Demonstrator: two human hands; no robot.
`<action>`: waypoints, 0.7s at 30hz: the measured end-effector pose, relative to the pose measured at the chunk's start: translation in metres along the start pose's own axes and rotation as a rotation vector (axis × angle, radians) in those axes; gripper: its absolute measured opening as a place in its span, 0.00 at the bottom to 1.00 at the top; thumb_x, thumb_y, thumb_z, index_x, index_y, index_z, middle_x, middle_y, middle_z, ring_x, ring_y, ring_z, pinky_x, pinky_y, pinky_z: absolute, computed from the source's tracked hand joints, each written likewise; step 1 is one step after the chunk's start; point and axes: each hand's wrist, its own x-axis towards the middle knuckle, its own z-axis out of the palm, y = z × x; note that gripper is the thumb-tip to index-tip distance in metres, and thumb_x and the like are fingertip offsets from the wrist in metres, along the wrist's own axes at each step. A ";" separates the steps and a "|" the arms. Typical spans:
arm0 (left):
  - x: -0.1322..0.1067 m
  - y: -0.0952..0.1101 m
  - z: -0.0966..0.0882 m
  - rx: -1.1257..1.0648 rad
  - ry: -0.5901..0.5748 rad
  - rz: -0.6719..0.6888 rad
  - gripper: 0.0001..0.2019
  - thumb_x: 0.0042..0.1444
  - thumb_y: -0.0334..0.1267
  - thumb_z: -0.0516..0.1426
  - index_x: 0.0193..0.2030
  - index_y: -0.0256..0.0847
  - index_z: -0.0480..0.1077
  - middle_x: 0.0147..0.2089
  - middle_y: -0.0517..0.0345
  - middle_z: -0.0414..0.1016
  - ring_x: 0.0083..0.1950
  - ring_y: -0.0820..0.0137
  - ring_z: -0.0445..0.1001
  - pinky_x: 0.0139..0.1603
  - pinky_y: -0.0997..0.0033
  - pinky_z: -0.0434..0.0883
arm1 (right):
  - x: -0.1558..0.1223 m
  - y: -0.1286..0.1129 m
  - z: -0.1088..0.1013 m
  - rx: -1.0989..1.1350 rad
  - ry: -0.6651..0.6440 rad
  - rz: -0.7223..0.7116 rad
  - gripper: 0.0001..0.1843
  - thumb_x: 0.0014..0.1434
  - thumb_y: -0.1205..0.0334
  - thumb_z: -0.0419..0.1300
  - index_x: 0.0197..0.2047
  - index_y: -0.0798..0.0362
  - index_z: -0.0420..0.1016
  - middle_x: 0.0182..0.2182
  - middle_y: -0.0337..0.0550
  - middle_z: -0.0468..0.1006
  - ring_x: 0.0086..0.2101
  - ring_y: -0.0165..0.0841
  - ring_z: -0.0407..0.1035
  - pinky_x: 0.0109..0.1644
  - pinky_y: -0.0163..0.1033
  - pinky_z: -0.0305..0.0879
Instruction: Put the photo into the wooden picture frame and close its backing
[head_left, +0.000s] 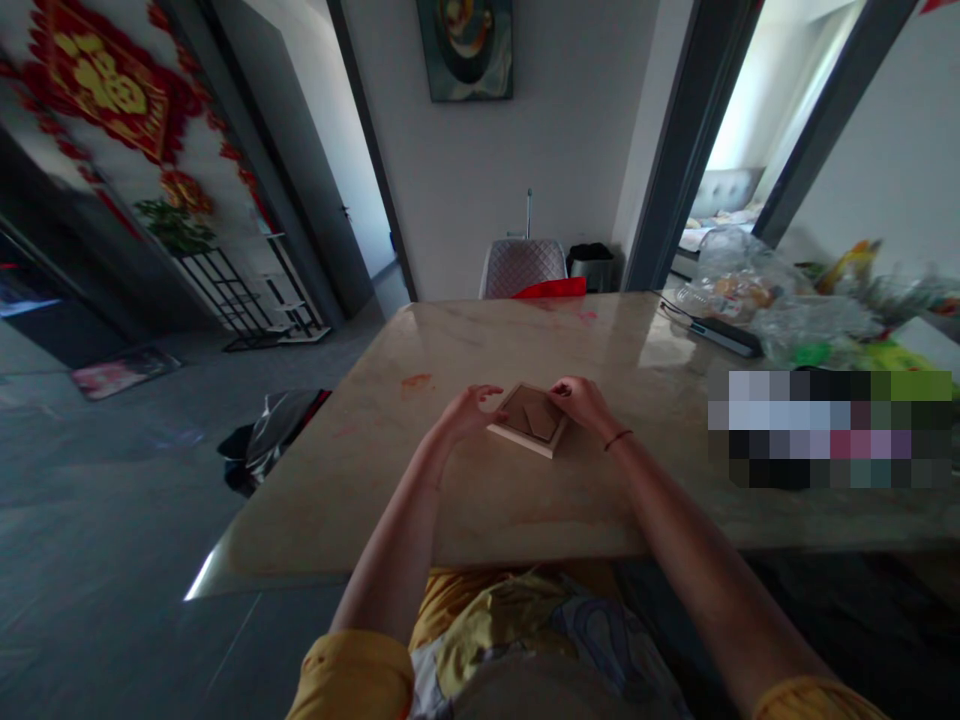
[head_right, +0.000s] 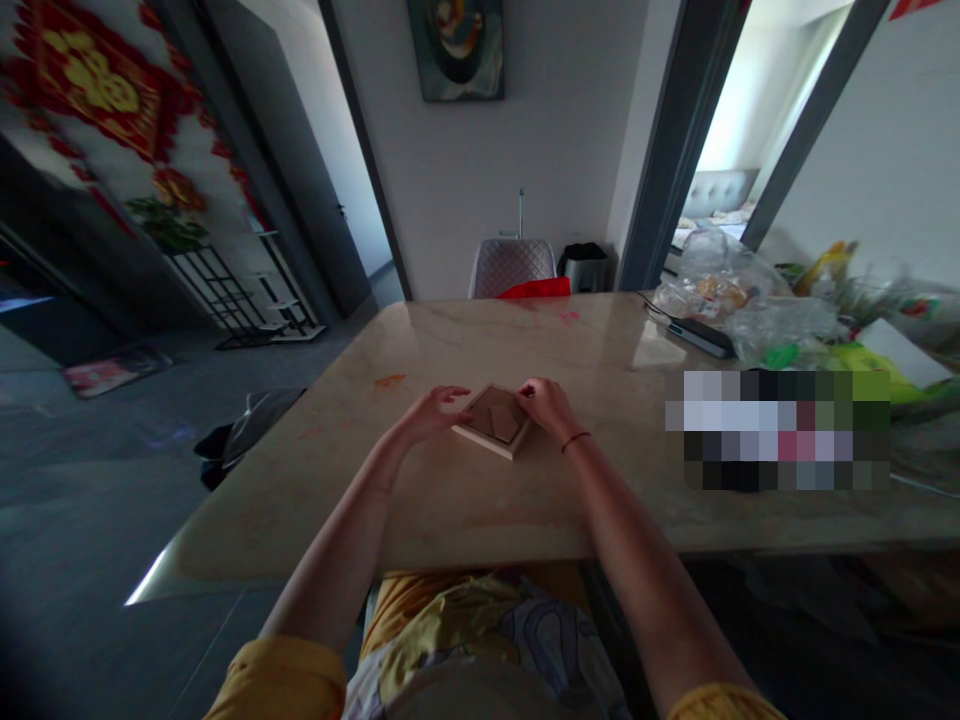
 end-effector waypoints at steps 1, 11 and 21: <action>0.000 0.000 0.000 -0.003 -0.008 0.012 0.27 0.43 0.43 0.65 0.52 0.42 0.71 0.53 0.50 0.74 0.51 0.61 0.73 0.50 0.66 0.69 | 0.000 0.001 -0.001 0.004 -0.013 0.006 0.06 0.53 0.62 0.60 0.31 0.54 0.77 0.30 0.45 0.80 0.31 0.32 0.73 0.33 0.33 0.62; 0.004 -0.002 0.020 -0.164 -0.140 0.057 0.25 0.44 0.42 0.63 0.51 0.38 0.72 0.48 0.50 0.77 0.49 0.62 0.74 0.52 0.64 0.69 | 0.003 0.008 0.003 0.081 -0.025 0.017 0.04 0.51 0.63 0.61 0.29 0.54 0.75 0.30 0.45 0.80 0.31 0.33 0.73 0.33 0.34 0.63; 0.006 0.006 0.015 -0.289 -0.245 -0.011 0.26 0.44 0.37 0.63 0.53 0.37 0.70 0.52 0.48 0.74 0.54 0.61 0.71 0.56 0.64 0.65 | 0.008 0.023 0.014 0.296 -0.101 -0.023 0.06 0.48 0.62 0.63 0.27 0.54 0.70 0.26 0.40 0.76 0.29 0.30 0.70 0.32 0.33 0.63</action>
